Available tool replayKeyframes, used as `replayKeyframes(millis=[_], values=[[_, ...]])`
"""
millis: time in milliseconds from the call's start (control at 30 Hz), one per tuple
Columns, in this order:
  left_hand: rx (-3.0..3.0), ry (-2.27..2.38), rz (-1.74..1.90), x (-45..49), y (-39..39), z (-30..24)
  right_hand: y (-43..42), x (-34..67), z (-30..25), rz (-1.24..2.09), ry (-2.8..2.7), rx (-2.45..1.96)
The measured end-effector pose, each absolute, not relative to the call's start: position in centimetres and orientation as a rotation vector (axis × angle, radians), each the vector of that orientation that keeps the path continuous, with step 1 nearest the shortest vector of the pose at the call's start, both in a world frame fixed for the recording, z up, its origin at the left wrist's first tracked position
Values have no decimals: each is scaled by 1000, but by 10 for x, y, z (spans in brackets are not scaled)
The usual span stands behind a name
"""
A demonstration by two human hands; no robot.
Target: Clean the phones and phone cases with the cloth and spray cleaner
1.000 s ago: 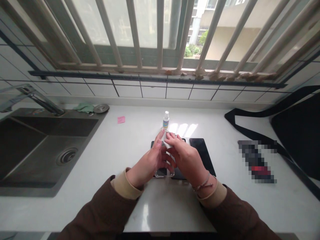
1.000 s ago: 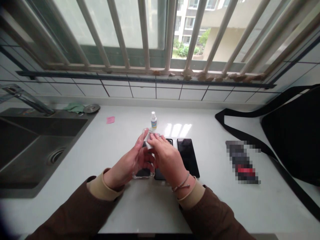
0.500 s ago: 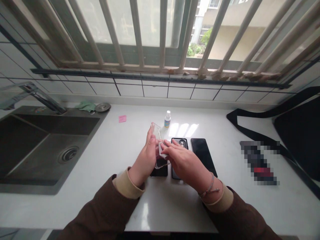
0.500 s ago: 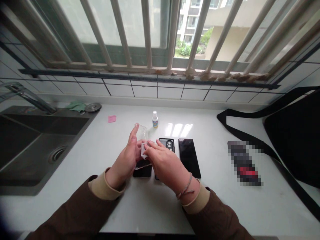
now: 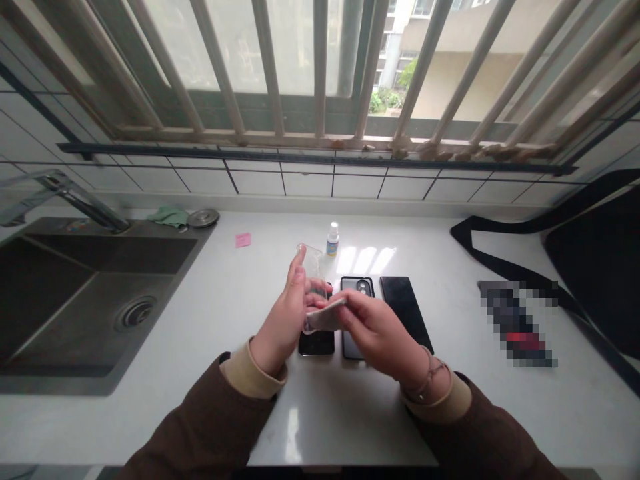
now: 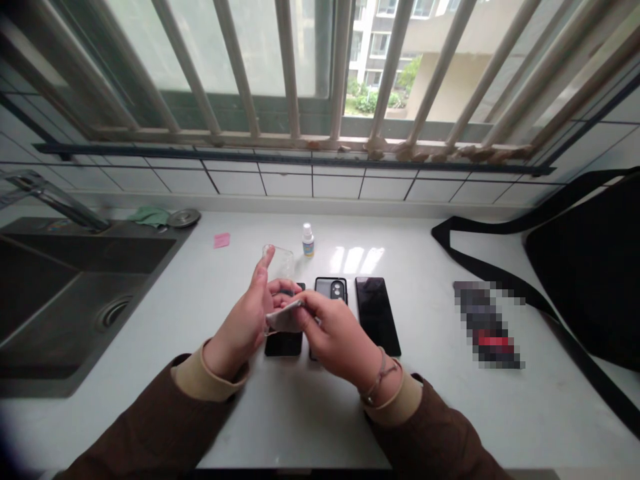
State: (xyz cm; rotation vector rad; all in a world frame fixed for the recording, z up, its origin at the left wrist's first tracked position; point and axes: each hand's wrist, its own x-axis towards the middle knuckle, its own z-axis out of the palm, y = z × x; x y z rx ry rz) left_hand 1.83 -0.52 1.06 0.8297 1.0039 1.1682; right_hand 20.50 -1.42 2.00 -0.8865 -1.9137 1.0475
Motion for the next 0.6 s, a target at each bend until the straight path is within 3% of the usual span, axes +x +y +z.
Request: replayKeyframes(millis=[233, 433, 600], values=[[814, 859, 892, 25, -17, 29, 5, 223, 9, 898, -1183, -1156], [850, 776, 775, 24, -19, 28, -1, 220, 11, 308, -1762, -1138], [842, 798, 835, 22, -15, 24, 4, 217, 4, 144, -2138, -996]])
